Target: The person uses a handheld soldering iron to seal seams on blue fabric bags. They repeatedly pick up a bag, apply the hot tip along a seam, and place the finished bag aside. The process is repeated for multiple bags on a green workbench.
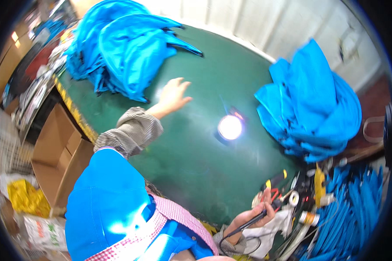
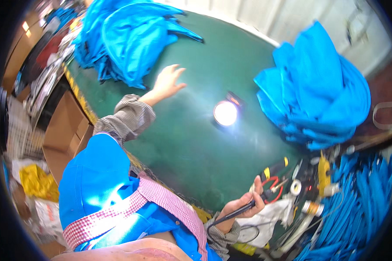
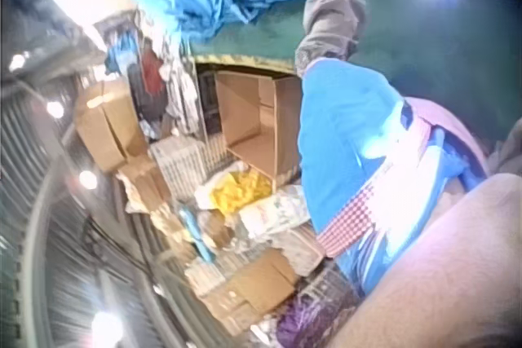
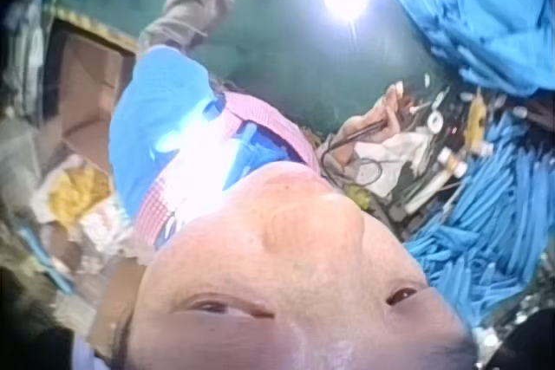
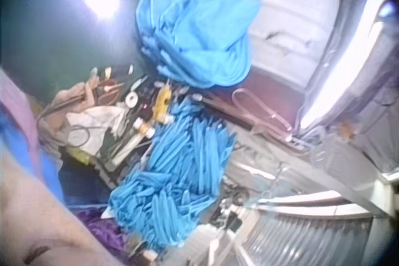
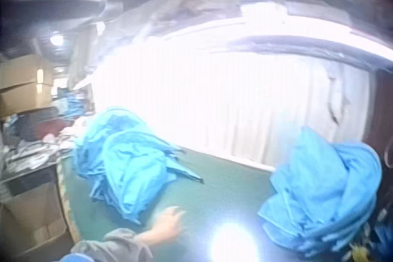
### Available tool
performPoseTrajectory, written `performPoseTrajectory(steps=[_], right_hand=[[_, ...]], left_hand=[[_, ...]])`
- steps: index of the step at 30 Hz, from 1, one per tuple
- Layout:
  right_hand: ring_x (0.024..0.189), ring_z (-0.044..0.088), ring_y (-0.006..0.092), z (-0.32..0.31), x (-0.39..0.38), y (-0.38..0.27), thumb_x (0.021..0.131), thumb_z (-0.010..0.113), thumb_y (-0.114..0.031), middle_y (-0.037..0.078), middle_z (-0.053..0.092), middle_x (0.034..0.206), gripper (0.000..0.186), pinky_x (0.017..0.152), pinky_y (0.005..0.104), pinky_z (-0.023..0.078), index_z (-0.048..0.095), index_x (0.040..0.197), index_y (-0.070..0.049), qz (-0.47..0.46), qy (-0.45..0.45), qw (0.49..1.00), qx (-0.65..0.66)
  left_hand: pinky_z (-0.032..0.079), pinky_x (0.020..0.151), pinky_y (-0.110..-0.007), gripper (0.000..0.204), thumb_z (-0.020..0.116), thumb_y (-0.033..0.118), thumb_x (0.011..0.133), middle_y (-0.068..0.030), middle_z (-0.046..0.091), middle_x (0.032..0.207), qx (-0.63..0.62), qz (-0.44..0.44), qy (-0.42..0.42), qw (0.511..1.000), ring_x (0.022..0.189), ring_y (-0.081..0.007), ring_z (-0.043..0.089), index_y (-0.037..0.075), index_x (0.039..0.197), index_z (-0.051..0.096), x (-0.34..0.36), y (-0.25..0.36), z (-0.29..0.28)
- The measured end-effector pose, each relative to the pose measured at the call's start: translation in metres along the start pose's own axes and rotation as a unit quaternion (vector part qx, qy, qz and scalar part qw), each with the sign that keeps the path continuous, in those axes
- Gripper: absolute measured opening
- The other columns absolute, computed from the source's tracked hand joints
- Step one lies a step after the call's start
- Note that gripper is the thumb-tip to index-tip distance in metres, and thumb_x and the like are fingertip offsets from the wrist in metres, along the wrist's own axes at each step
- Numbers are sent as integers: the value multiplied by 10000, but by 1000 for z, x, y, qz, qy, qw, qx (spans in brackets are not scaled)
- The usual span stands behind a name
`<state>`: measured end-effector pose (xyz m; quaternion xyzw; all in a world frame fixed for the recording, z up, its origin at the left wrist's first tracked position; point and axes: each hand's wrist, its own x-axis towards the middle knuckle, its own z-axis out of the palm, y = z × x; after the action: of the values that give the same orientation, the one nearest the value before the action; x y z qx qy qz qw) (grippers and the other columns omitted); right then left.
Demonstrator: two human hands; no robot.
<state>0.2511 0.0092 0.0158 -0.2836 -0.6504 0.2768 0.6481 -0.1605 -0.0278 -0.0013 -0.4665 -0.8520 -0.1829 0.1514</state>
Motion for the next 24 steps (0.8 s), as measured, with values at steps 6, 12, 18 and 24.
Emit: performPoseTrajectory(steps=[6,12,18,24], right_hand=[[987,602,328,48,-7,-9,928,451,-59,300,619,1061,68,932,419,422,407,927,-8,22,-93,995,10],[940,615,314,63,-2,-18,934,468,-69,264,629,1025,81,904,416,452,433,928,4,-31,-104,988,-107],[694,608,257,84,9,-41,904,594,-178,124,705,921,165,656,342,489,585,918,-14,-91,-180,933,-297],[628,625,229,115,14,-41,920,568,-159,117,711,884,159,571,298,500,578,869,-9,-123,-198,952,-199]], left_hand=[[244,1097,-509,941,734,460,713,-289,179,1485,80,-191,-42,977,1368,-453,201,41,1430,292,34,-120,-11],[182,1078,-599,1043,706,613,667,-246,151,1518,224,-373,117,893,1392,-453,145,134,1469,242,98,-234,-66],[202,1109,-471,1074,739,519,664,-231,213,1505,298,-432,-10,851,1399,-363,196,50,1468,204,30,-334,-43],[496,797,-400,273,693,335,772,-117,679,932,-145,-186,314,920,889,-316,635,121,941,704,17,-313,-92]])
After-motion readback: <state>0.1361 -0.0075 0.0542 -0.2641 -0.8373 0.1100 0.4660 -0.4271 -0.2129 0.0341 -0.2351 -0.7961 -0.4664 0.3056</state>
